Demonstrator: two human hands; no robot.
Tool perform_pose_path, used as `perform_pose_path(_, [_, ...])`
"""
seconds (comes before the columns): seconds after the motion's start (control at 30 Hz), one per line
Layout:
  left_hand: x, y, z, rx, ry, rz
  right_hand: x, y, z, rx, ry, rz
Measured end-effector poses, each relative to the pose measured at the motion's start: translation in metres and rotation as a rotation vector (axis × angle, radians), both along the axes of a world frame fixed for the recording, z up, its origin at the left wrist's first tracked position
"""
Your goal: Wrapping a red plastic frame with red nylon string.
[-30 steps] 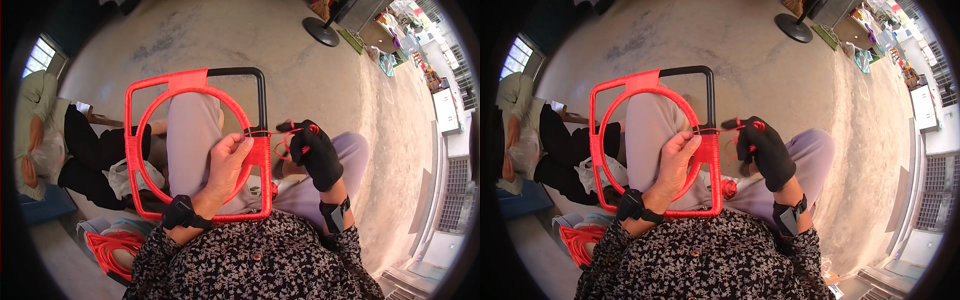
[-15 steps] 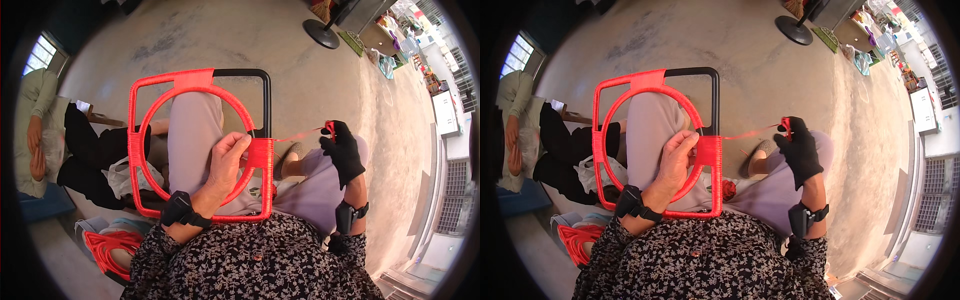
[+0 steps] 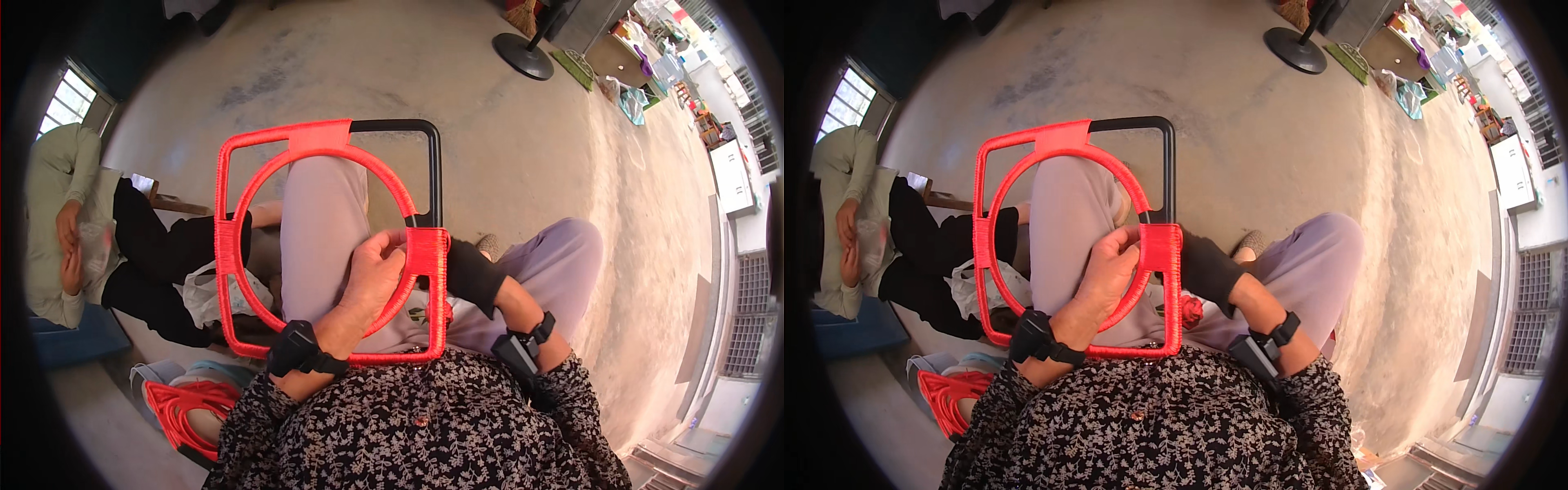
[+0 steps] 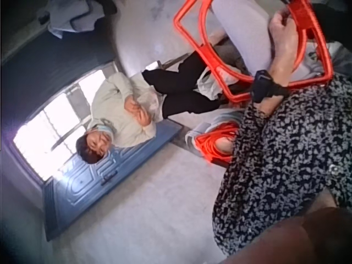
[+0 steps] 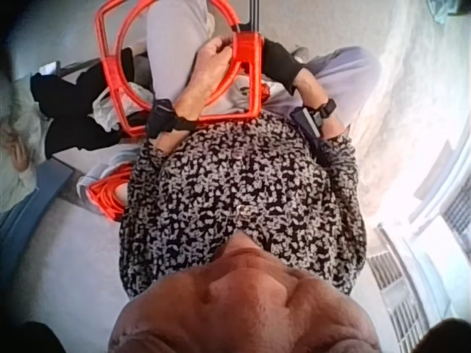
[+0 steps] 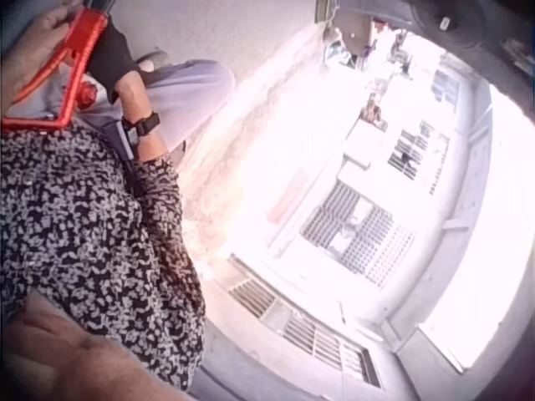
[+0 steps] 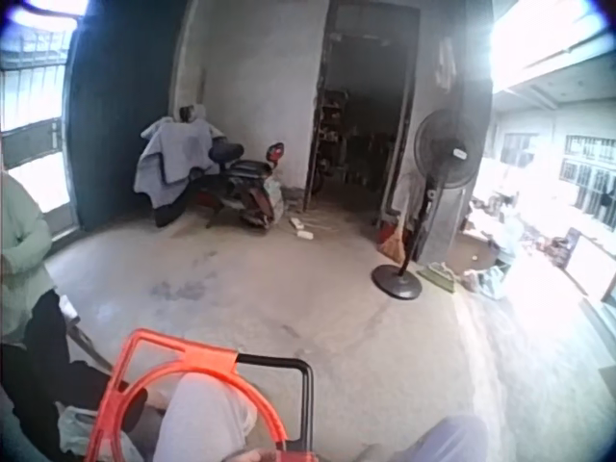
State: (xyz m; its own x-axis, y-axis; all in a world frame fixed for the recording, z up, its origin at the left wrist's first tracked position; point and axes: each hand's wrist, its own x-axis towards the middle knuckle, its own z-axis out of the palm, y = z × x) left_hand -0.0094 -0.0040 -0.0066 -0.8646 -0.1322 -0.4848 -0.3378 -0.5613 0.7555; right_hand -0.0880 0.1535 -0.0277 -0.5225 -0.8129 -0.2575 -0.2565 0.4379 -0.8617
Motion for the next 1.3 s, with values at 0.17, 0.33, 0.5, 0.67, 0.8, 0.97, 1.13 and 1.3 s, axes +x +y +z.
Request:
perform_pose_path(0.17, [0.003, -0.003, -0.002, -0.072, -0.041, -0.032, -0.003, -0.014, -0.003, -0.264, -0.157, -0.154])
perform_pose_path(0.33, [0.001, 0.001, -0.018, -0.315, 0.172, 0.172, -0.02, -0.001, 0.006, -0.441, -0.771, -0.467])
perform_pose_path(0.5, [0.002, -0.002, -0.013, -0.843, 0.323, 0.374, -0.035, 0.008, 0.017, -0.661, -0.718, -0.933])
perform_pose_path(0.67, [0.008, 0.0, 0.012, -1.187, 0.67, 0.27, 0.01, -0.022, 0.063, -0.364, 0.52, -0.296])
perform_pose_path(0.8, [0.003, 0.0, 0.007, -1.083, 0.667, 0.312, -0.002, -0.022, 0.057, -0.3, 0.559, -0.371])
perform_pose_path(0.97, [0.001, -0.007, -0.008, -0.374, 0.244, 0.231, -0.049, 0.059, 0.058, 0.224, 0.964, -0.564])
perform_pose_path(1.13, [-0.004, -0.004, -0.004, -0.099, 0.188, 0.193, -0.076, 0.124, 0.029, -0.411, 0.082, -0.968])
perform_pose_path(1.3, [-0.005, -0.005, -0.008, -0.046, 0.186, 0.164, -0.037, 0.043, 0.044, -0.341, -0.106, -0.536])
